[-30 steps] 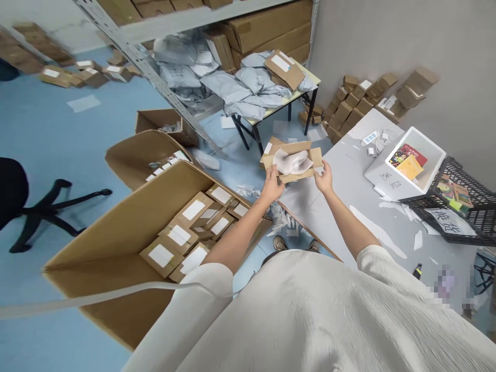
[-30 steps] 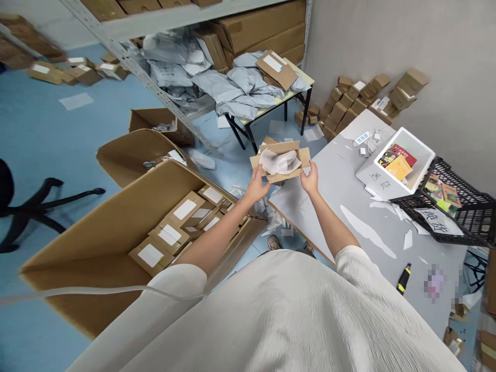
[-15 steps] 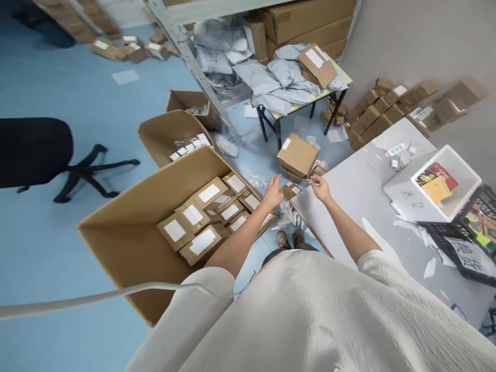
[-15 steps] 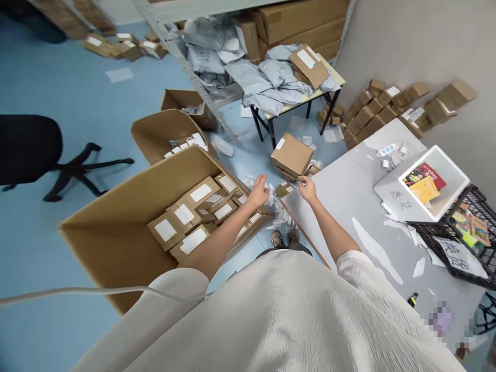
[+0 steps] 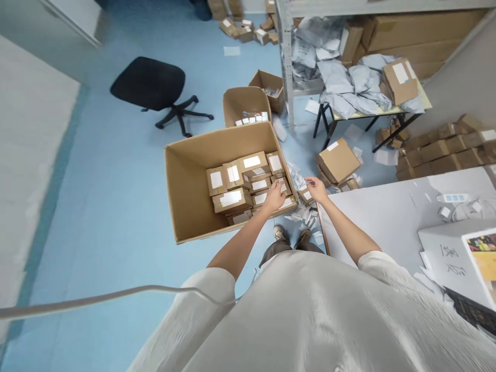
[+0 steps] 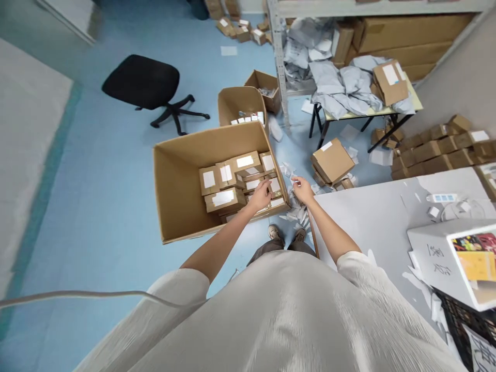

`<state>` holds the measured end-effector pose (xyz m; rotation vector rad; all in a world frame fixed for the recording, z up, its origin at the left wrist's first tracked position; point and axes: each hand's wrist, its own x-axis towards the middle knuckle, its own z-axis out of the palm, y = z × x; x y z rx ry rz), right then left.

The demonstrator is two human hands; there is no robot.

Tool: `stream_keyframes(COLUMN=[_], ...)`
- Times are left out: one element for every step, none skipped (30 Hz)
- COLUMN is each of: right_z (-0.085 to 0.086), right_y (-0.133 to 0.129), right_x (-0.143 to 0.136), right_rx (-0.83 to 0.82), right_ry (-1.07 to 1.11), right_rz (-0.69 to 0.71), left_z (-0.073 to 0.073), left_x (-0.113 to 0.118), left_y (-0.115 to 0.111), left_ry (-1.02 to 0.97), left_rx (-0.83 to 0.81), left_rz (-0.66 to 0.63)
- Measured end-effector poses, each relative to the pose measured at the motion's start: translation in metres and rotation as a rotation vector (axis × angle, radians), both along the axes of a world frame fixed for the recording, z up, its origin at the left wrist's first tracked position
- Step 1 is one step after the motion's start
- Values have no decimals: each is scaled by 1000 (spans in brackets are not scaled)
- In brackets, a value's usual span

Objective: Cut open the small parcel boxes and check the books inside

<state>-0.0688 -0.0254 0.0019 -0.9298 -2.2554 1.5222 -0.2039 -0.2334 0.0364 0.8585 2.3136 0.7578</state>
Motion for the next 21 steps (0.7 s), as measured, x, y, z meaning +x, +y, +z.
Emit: stream_keyframes(right_z=[4,7,10,13,15,16,17,17,16,15,14,12,11,9,7,4,1,-3,-8,-12,-18], right_y=[-7,-14,-21,-28,-35,-42,-50,-58,-67,-77,-87,-97,-108,-119,-130,-140,-151,-161,-171,-181,-190], right_x=[-9,-19,-29,-39,-49,-59,-69,-79,-88,-97,-106,-114,-123,-130,-138,-144,-150,-156,-160,-164,-168], right_rx=[6,13,19,24,27,30,31,32,34,36,38,39,39,39,37,32,26,18,8,-2,-11], right_ry=[7,11,13,12,10,7,7,7,8,9,6,1,-10,-26,-42,-55,-67,-78,-89,-101,-114], right_rz=[32,63,94,124,152,179,205,228,245,259,270,280,290,299,309,313,312,305,296,288,284], left_z=[0,1,1,2,2,2,2,1,0,-1,-3,-5,-8,-11,-15,-19,-23,-27,-31,-36,-40], left_x=[-4,-8,-13,-19,-25,-31,-38,-45,-52,-60,-68,-75,-83,-91,-99,-107,-115,-122,-129,-136,-142], left_y=[-11,-23,-34,-45,-57,-68,-81,-93,-106,-120,-134,-147,-161,-174,-187,-199,-211,-222,-232,-241,-249], left_ry=[0,0,1,2,4,6,7,7,5,1,-3,-9,-16,-25,-36,-47,-60,-73,-88,-104,-120], left_rx=[-12,-20,-24,-25,-23,-19,-16,-15,-17,-23,-30,-39,-50,-60,-68,-74,-80,-86,-93,-102,-112], left_rz=[29,54,76,99,123,148,170,189,204,217,230,245,261,277,289,298,304,306,307,306,306])
